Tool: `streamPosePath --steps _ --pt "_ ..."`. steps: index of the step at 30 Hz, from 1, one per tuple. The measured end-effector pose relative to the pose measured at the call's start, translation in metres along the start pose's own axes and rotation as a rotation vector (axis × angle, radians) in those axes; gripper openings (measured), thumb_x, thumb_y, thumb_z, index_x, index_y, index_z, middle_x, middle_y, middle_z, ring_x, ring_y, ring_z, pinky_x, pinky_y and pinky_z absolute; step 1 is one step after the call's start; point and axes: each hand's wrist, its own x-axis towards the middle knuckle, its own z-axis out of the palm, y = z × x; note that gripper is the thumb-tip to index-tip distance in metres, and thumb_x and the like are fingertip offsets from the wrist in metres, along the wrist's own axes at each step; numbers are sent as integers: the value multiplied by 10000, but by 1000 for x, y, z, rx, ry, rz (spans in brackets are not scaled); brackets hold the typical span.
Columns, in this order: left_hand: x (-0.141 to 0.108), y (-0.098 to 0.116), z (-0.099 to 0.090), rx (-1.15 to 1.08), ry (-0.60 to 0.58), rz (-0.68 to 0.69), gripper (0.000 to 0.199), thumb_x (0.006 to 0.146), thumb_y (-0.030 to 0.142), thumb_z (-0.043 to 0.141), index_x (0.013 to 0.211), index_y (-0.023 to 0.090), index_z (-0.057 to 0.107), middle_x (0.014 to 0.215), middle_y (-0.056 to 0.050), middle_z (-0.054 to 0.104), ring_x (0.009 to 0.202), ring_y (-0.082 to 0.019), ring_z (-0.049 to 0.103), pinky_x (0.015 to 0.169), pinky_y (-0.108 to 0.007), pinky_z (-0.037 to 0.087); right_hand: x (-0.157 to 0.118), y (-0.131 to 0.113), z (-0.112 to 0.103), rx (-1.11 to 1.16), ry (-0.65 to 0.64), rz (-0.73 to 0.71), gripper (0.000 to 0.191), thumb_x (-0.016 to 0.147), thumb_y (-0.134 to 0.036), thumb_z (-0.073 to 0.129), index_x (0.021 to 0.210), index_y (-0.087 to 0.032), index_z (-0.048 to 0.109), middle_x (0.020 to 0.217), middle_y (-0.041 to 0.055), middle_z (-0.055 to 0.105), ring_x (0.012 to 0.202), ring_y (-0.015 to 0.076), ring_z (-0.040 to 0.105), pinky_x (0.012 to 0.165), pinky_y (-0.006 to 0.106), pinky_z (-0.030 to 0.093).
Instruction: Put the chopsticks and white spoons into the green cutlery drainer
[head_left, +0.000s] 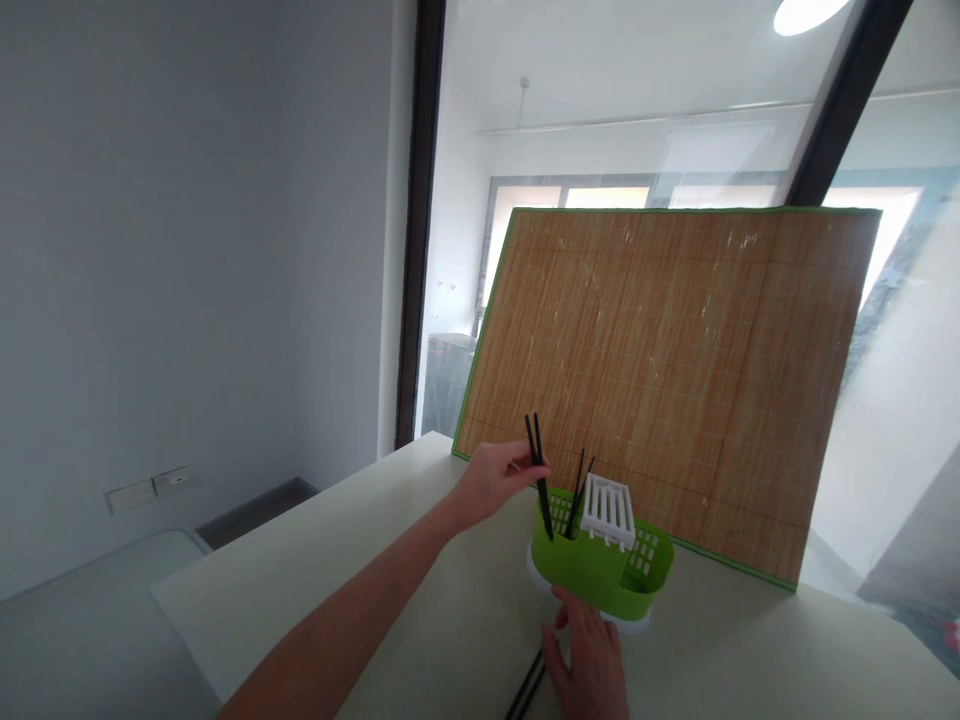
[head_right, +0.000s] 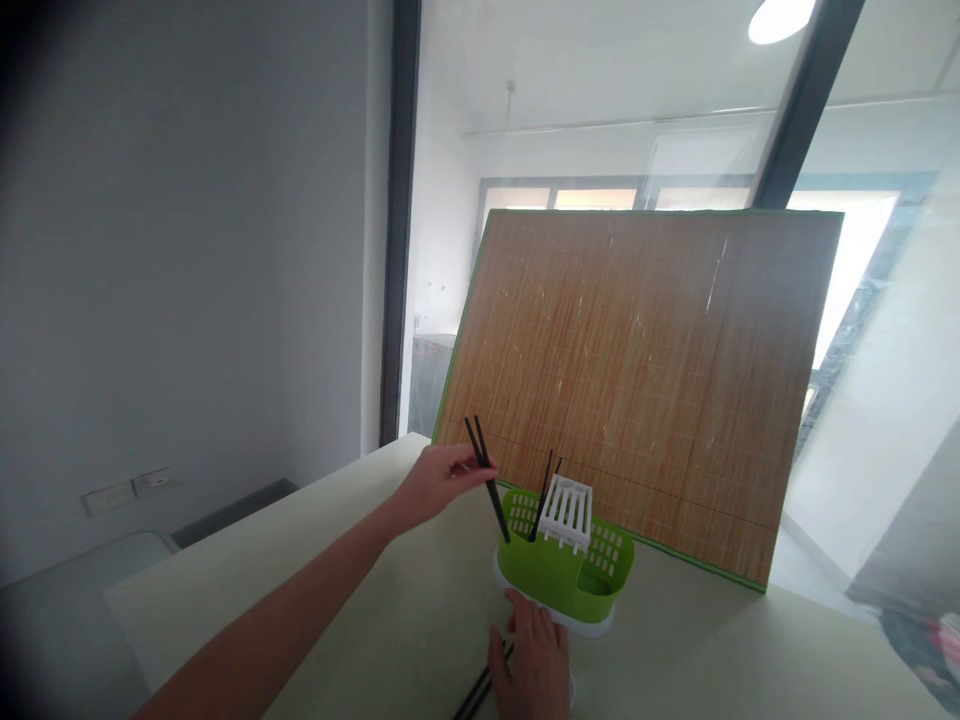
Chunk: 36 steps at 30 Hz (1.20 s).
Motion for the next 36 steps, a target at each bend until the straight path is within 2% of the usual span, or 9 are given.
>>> streamPosePath --steps 3,7,11,15,19,25,27,32,36 --pt "41 -8 3 69 18 22 313 845 409 550 984 148 653 937 -35 688 857 -161 621 774 -244 464 -1 8 -6 -62 71 0 300 849 -294 520 1133 -213 470 792 -7 638 738 175 602 690 309 360" --pt "77 -41 36 253 -186 -159 268 798 364 609 861 112 675 814 -44 686 815 -186 629 731 -256 464 -6 7 5 -129 116 10 252 848 -260 455 1091 -221 509 804 31 655 741 223 584 703 358 319" --pt "85 -77 74 254 -364 -263 155 732 256 666 681 109 670 590 -6 639 641 -158 635 611 -223 476 -10 5 26 -153 161 -24 285 808 -203 430 1084 -231 498 781 30 665 704 228 572 707 378 304" --pt "86 -98 99 213 -460 -343 112 711 195 671 783 109 676 627 -7 652 566 -131 624 550 -210 487 -12 1 38 -138 174 -19 295 774 -185 428 1051 -253 502 752 15 658 698 232 565 732 397 298" --pt "92 -106 111 171 -503 -391 243 711 170 663 947 114 655 689 -18 671 582 -135 634 573 -236 508 -12 -2 39 -115 178 -15 311 762 -167 424 1047 -261 505 745 6 652 691 227 554 754 399 295" --pt "100 -108 112 257 -430 -398 168 615 242 740 742 144 687 767 -67 670 866 -269 632 772 -369 482 -14 -2 42 -116 167 -18 288 756 -173 442 1015 -270 520 753 -1 651 696 227 548 764 402 296" --pt "102 -108 114 258 -409 -399 165 608 246 745 721 140 689 774 -70 667 900 -277 617 793 -366 466 -15 -2 43 -115 171 -21 272 757 -178 446 1000 -271 525 744 -3 647 691 224 545 762 400 296" --pt "105 -108 123 156 -410 -450 189 753 219 616 890 112 689 711 -50 663 692 -158 622 612 -248 463 -15 0 47 -90 205 -34 252 751 -170 445 953 -282 546 701 -16 628 678 214 529 750 375 294" --pt "105 -108 128 116 -406 -468 209 811 210 529 898 103 686 677 -54 664 588 -119 602 528 -213 436 -13 2 46 -55 234 -28 206 729 -183 474 870 -295 575 669 -32 614 659 195 512 727 345 279"
